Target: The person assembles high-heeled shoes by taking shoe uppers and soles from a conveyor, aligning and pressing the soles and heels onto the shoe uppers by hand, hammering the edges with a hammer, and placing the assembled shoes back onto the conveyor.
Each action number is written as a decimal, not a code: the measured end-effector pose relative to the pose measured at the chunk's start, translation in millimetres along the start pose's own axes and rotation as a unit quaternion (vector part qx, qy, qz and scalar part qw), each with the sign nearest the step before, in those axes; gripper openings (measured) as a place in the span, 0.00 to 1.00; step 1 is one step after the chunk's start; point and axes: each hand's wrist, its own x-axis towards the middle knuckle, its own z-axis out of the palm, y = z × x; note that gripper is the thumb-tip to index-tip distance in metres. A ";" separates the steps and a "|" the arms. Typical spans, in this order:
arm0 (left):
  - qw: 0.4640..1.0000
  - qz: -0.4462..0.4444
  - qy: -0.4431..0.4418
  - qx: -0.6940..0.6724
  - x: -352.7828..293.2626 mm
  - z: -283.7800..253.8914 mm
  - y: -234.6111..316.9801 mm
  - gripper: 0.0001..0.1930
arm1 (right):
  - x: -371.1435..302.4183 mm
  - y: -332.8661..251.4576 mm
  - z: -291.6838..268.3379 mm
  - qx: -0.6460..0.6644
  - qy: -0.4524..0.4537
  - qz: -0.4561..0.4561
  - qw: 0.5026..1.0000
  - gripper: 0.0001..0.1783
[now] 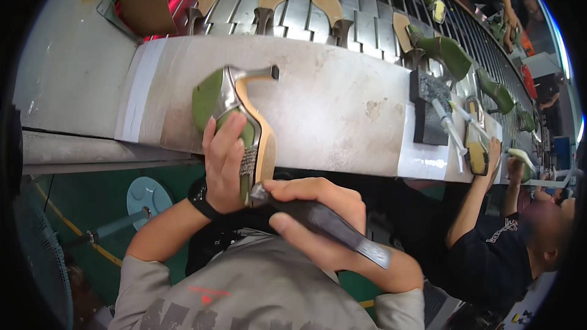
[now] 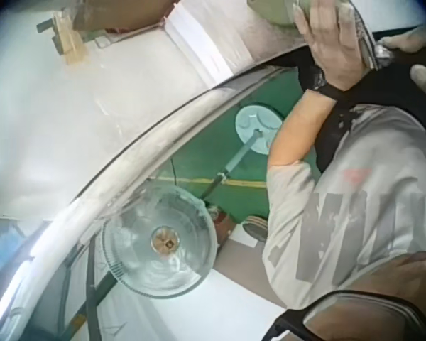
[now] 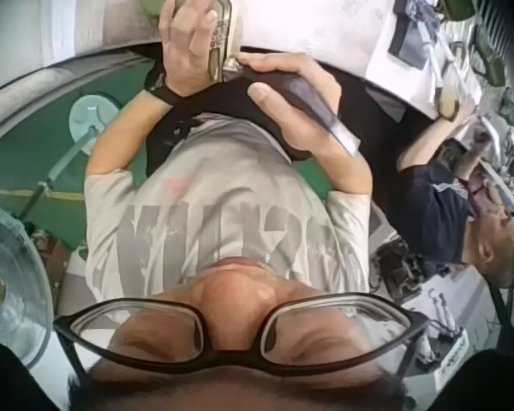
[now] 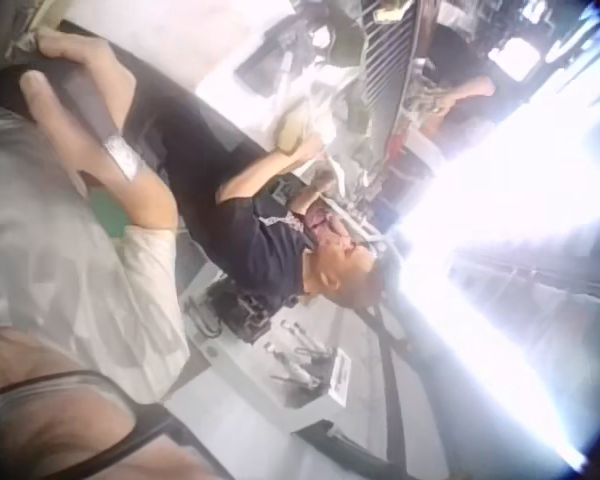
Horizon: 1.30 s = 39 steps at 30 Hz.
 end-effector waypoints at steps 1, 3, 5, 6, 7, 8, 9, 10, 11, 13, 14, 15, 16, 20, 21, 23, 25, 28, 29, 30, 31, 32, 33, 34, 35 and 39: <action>1.000 -0.005 -0.006 -0.002 -6.8 5.2 -3.3 0.34 | -14.8 28.8 12.2 0.027 0.047 0.032 0.998 0.16; 0.999 -0.006 -0.004 0.052 -15.4 5.2 -8.1 0.36 | -28.2 52.8 27.9 0.064 0.092 0.057 0.992 0.16; 0.998 -0.020 -0.013 0.053 -18.4 3.6 -9.4 0.37 | -32.8 62.9 33.1 0.077 0.105 0.040 0.991 0.16; 0.998 -0.005 -0.026 0.065 -18.7 3.4 -13.3 0.43 | -31.4 64.7 35.2 0.083 0.120 0.014 0.989 0.16; 0.996 0.011 -0.038 0.076 -20.3 3.6 -15.9 0.49 | -29.0 62.2 33.6 0.085 0.122 0.019 0.989 0.16; 0.996 0.008 -0.040 0.077 -22.7 3.8 -17.0 0.48 | -25.3 55.4 28.3 0.044 0.101 -0.007 0.994 0.17; 0.996 0.005 -0.044 0.076 -24.6 3.4 -17.4 0.48 | -20.5 50.5 24.6 0.003 0.077 -0.034 0.996 0.17; 0.996 0.003 -0.046 0.073 -25.3 2.7 -17.6 0.46 | -16.9 50.3 23.8 -0.008 0.074 -0.063 0.995 0.19; 0.996 0.000 -0.047 0.071 -25.6 1.8 -17.8 0.44 | -15.0 44.2 22.7 -0.006 0.074 -0.059 0.995 0.19; 0.996 -0.009 -0.053 0.065 -25.2 1.8 -14.8 0.42 | -12.6 29.5 19.9 -0.067 0.018 -0.103 0.992 0.20; 0.996 -0.015 -0.057 0.062 -26.2 2.6 -14.5 0.40 | -9.8 29.8 26.0 -0.080 0.014 -0.103 0.991 0.21; 0.997 -0.020 -0.056 0.057 -27.4 4.6 -13.5 0.40 | -5.9 29.6 28.9 -0.085 0.013 -0.097 0.992 0.21; 0.998 -0.023 -0.042 0.050 -28.8 6.7 -13.1 0.39 | -1.1 30.5 30.8 -0.101 0.003 -0.094 0.990 0.20; 0.997 -0.042 -0.045 0.045 -33.4 6.3 -9.8 0.32 | 13.5 33.6 29.2 -0.108 0.018 -0.073 0.991 0.19; 0.997 -0.039 -0.044 0.045 -33.1 7.2 -11.7 0.30 | 19.9 35.4 27.2 -0.096 0.035 -0.068 0.992 0.19; 0.995 -0.099 0.004 0.019 -26.2 12.3 -5.7 0.16 | 32.4 36.5 21.2 -0.074 0.044 -0.058 0.995 0.18; 0.995 -0.094 0.005 0.018 -26.4 12.6 -5.6 0.15 | 36.2 36.8 15.3 -0.022 0.071 0.002 0.997 0.16; 0.996 -0.085 0.027 0.020 -27.9 18.0 -9.5 0.15 | 57.2 28.7 8.5 0.006 0.084 0.063 0.994 0.16; 0.996 -0.088 0.028 0.017 -29.1 17.3 -9.5 0.15 | 60.3 26.4 10.6 0.045 0.104 0.098 0.989 0.16; 0.996 -0.086 0.020 0.017 -30.6 15.6 -10.2 0.15 | 60.0 29.1 7.4 0.012 0.077 0.074 0.994 0.16; 0.996 -0.085 0.013 0.016 -32.4 14.1 -10.6 0.15 | 58.1 32.4 4.6 -0.022 0.050 0.049 0.997 0.16; 0.996 -0.086 0.007 0.017 -34.4 13.4 -10.4 0.16 | 56.0 32.6 5.8 -0.021 0.042 0.040 0.998 0.17; 0.996 -0.089 0.009 0.015 -33.8 12.9 -9.5 0.16 | 55.9 31.1 4.8 -0.030 0.034 0.034 0.998 0.17; 0.996 -0.087 0.008 0.011 -32.5 12.6 -8.8 0.15 | 57.9 28.5 3.4 -0.020 0.037 0.056 0.998 0.16; 0.996 -0.085 0.006 0.008 -31.5 13.5 -9.2 0.15 | 61.8 24.8 1.2 -0.010 0.040 0.079 0.996 0.16; 0.997 -0.078 0.015 0.021 -36.5 18.5 -11.0 0.14 | 102.7 12.1 -14.8 0.068 0.021 0.230 0.971 0.13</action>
